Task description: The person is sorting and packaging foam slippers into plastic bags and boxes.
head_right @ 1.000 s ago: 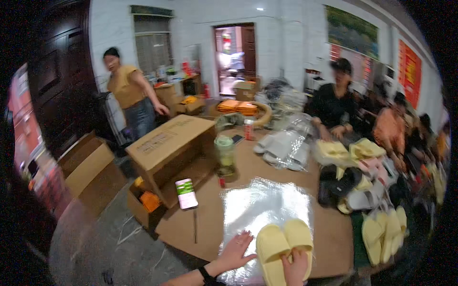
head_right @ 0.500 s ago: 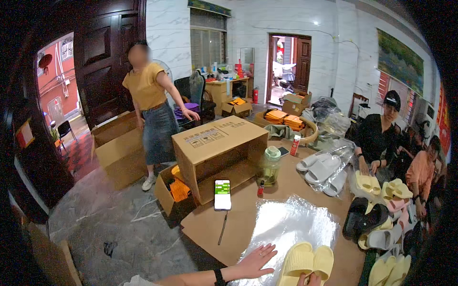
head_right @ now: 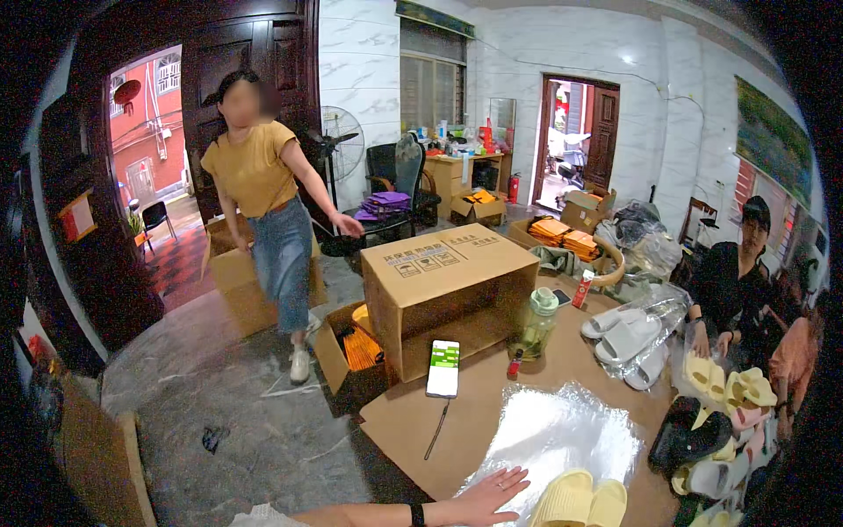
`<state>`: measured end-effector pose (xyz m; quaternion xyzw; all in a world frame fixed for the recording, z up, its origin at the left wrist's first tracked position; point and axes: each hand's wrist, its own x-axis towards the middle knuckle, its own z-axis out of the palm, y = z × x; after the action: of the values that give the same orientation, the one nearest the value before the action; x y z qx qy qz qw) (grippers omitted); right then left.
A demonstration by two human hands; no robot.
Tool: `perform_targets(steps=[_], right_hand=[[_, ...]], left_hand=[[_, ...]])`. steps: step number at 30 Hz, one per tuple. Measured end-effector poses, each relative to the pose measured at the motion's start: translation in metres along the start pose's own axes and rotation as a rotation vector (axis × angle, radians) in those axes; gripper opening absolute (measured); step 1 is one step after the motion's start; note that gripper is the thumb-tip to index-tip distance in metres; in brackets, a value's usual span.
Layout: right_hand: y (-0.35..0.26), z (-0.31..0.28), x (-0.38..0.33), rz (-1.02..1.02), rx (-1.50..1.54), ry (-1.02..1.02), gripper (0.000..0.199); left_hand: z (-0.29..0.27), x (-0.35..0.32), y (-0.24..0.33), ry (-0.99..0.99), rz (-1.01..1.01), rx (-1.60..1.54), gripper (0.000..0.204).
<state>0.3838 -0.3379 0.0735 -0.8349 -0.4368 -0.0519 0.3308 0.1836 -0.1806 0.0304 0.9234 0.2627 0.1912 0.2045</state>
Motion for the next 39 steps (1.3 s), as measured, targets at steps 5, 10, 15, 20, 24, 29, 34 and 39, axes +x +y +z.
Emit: perform_targets(steps=[5, 10, 15, 20, 24, 29, 34, 39], right_hand=[[0.005, -0.002, -0.007, -0.028, 0.019, 0.041, 0.039], [-0.001, -0.009, -0.007, -0.012, -0.001, 0.035, 0.04], [0.011, 0.036, -0.001, 0.104, 0.095, 0.1, 0.024], [0.012, 0.028, 0.008, 0.04, 0.135, 0.089, 0.022], [0.026, 0.025, 0.002, 0.033, 0.121, 0.099, 0.024], [0.022, 0.026, -0.004, 0.011, 0.116, 0.108, 0.025], [0.022, 0.022, -0.003, 0.026, 0.141, 0.123, 0.024], [0.018, 0.023, -0.001, 0.024, 0.126, 0.112, 0.024]], left_hand=[[0.002, -0.007, 0.006, 0.014, 0.003, -0.003, 0.076], [0.014, -0.005, 0.004, 0.038, 0.033, -0.015, 0.077], [0.018, -0.013, -0.033, 0.158, -0.027, -0.405, 0.079], [-0.025, 0.001, -0.049, 0.169, -0.145, -1.393, 0.067], [-0.054, -0.009, -0.047, 0.354, -0.296, -0.701, 0.067], [-0.084, -0.033, -0.134, 0.779, -0.455, 0.003, 0.095], [-0.114, -0.003, -0.151, 0.532, -0.948, 0.244, 0.12], [-0.118, 0.025, -0.167, 0.538, -0.959, 0.313, 0.126]])
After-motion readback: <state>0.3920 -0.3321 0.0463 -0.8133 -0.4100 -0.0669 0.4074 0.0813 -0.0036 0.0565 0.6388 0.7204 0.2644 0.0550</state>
